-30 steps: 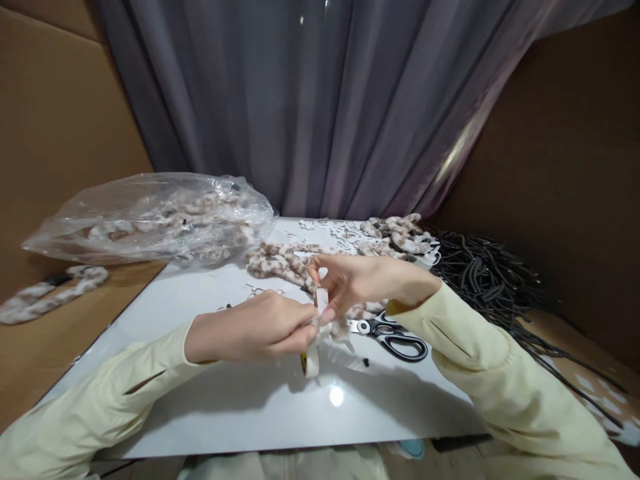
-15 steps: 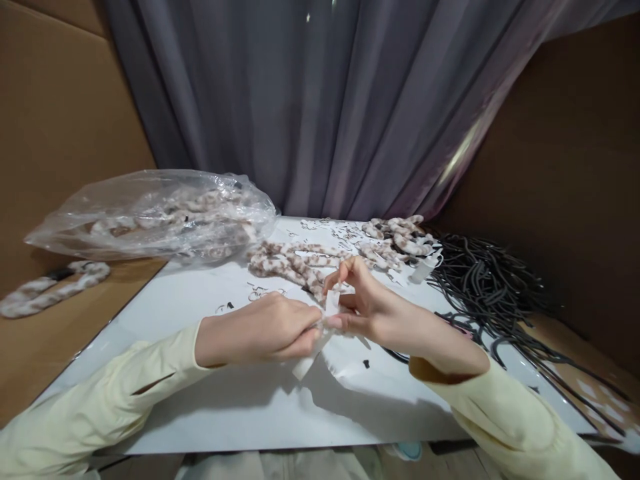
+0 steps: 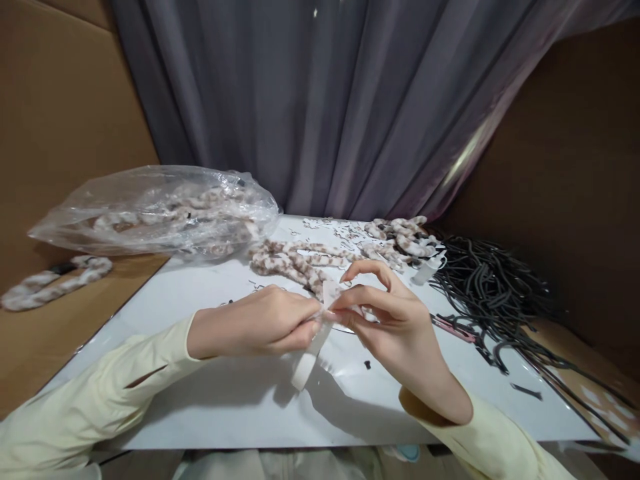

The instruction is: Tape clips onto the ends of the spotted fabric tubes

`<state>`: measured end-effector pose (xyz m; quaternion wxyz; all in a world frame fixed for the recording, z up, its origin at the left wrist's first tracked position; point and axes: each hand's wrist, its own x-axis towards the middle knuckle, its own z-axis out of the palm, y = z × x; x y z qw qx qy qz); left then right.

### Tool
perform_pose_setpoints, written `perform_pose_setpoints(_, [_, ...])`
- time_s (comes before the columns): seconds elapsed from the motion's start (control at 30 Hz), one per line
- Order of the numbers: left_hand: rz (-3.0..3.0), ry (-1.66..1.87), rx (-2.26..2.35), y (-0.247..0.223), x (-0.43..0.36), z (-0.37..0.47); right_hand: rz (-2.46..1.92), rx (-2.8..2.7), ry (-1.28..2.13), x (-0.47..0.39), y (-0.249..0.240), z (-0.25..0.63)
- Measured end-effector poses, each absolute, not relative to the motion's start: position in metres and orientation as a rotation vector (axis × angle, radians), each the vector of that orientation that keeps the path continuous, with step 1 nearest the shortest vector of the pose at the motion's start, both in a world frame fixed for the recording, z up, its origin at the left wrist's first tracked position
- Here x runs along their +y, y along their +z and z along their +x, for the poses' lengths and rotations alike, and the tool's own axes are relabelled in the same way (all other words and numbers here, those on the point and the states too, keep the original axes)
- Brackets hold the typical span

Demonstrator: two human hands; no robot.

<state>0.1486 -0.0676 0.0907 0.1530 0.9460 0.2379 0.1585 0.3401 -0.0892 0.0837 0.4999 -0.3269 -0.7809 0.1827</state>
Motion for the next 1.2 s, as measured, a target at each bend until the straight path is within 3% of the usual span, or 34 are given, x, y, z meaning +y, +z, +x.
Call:
perform_pose_setpoints(0.3, [2.766, 0.419, 0.724, 0.092, -0.067, 0.148, -0.732, -1.826, 0.512, -0.087, 0.076, 0.343])
perform_pose_setpoints(0.57, [2.935, 0.39, 0.751, 0.094, -0.071, 0.147, -0.808, -1.884, 0.768, -0.078, 0.08, 0.349])
perform_pose_setpoints(1.0, [3.083, 0.257, 0.833, 0.092, -0.075, 0.146, -0.717, -2.281, 0.365, -0.081, 0.083, 0.349])
perform_pose_setpoints(1.2, [3.208, 0.245, 0.794, 0.091, -0.078, 0.144, -0.812, -2.463, 0.342, -0.08, 0.086, 0.347])
